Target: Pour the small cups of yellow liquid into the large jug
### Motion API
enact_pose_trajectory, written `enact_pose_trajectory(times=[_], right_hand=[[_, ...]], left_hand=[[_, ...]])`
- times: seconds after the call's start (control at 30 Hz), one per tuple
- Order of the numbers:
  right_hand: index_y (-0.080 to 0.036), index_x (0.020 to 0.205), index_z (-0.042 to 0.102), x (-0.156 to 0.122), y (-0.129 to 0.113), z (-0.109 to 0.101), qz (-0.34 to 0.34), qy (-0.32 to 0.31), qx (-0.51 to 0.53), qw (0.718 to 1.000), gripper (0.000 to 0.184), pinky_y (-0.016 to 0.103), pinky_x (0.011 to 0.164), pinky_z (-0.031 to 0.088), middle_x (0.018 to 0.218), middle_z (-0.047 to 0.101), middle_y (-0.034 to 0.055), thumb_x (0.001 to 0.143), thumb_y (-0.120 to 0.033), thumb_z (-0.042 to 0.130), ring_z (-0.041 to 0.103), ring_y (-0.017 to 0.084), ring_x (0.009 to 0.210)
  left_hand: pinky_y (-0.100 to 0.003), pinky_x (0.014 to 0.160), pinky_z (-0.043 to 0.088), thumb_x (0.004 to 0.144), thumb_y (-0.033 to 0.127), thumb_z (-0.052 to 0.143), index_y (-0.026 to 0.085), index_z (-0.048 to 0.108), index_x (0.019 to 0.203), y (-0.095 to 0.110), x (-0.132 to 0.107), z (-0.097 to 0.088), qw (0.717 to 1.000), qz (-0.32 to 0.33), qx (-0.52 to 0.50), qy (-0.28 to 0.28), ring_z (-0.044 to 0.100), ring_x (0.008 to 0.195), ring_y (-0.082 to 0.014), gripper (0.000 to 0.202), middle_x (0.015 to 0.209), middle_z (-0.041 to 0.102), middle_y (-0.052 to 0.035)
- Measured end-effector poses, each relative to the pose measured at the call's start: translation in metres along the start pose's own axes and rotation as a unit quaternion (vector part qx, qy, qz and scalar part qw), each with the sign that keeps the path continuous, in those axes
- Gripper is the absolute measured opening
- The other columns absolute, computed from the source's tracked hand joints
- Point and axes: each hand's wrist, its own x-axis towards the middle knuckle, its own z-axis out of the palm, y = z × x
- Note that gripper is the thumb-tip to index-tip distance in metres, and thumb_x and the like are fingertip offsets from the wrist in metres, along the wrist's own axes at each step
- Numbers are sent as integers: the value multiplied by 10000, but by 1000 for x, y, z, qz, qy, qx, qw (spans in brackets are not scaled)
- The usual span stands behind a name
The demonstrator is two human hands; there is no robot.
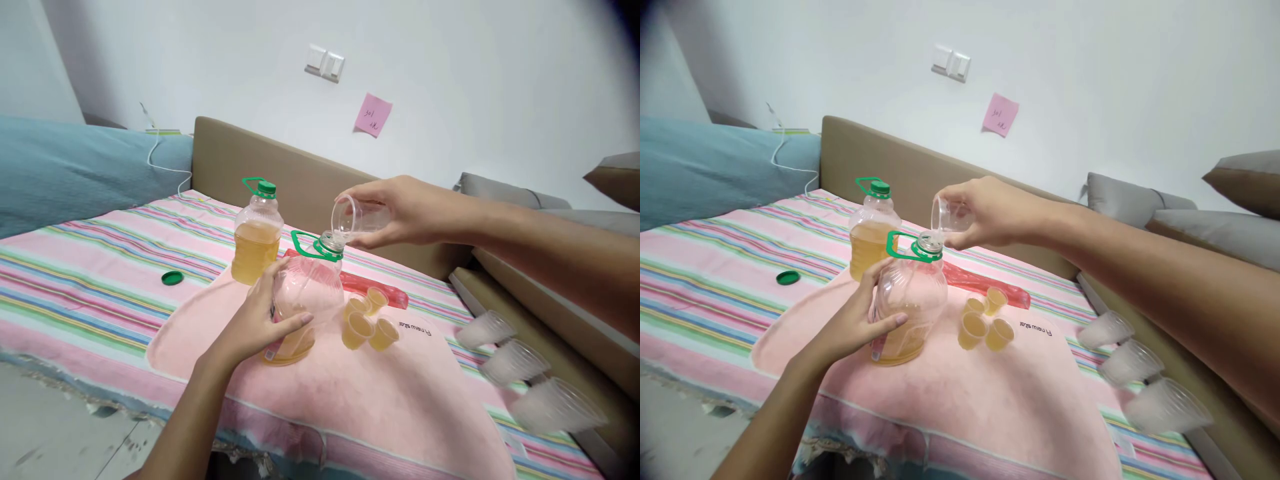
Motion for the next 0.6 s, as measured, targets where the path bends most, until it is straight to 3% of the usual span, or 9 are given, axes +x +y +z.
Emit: enact_pose_trajectory(times=[0.13, 0.33, 0.6], right_hand=[[-294, 932, 774, 4, 1, -3, 5, -17, -3, 1000, 362, 323, 706, 516, 894, 739, -3, 699, -503, 955, 690, 270, 873], [-263, 905, 770, 10, -2, -7, -22, -45, -42, 998, 234, 314, 685, 464, 861, 721, -6, 745, -337, 925, 661, 224, 789], [-255, 846, 756, 24, -8, -13, -35, -63, -94, 993, 308, 290, 638, 418, 826, 712, -11, 677, -377, 984, 669, 230, 799]], left_hand=[[-655, 1343, 257, 873, 632, 793, 348, 249, 1639, 1, 0, 0, 1000, -7, -6, 0, 313, 1620, -407, 982, 1749, 316, -113], [-610, 1337, 295, 875, 621, 799, 347, 249, 1640, 0, 1, 0, 1000, 4, -4, 1, 341, 1612, -386, 982, 1748, 324, -111], [-616, 1343, 277, 875, 624, 795, 345, 239, 1641, -2, 1, 1, 1000, 4, -9, 1, 336, 1616, -385, 986, 1743, 326, -118]])
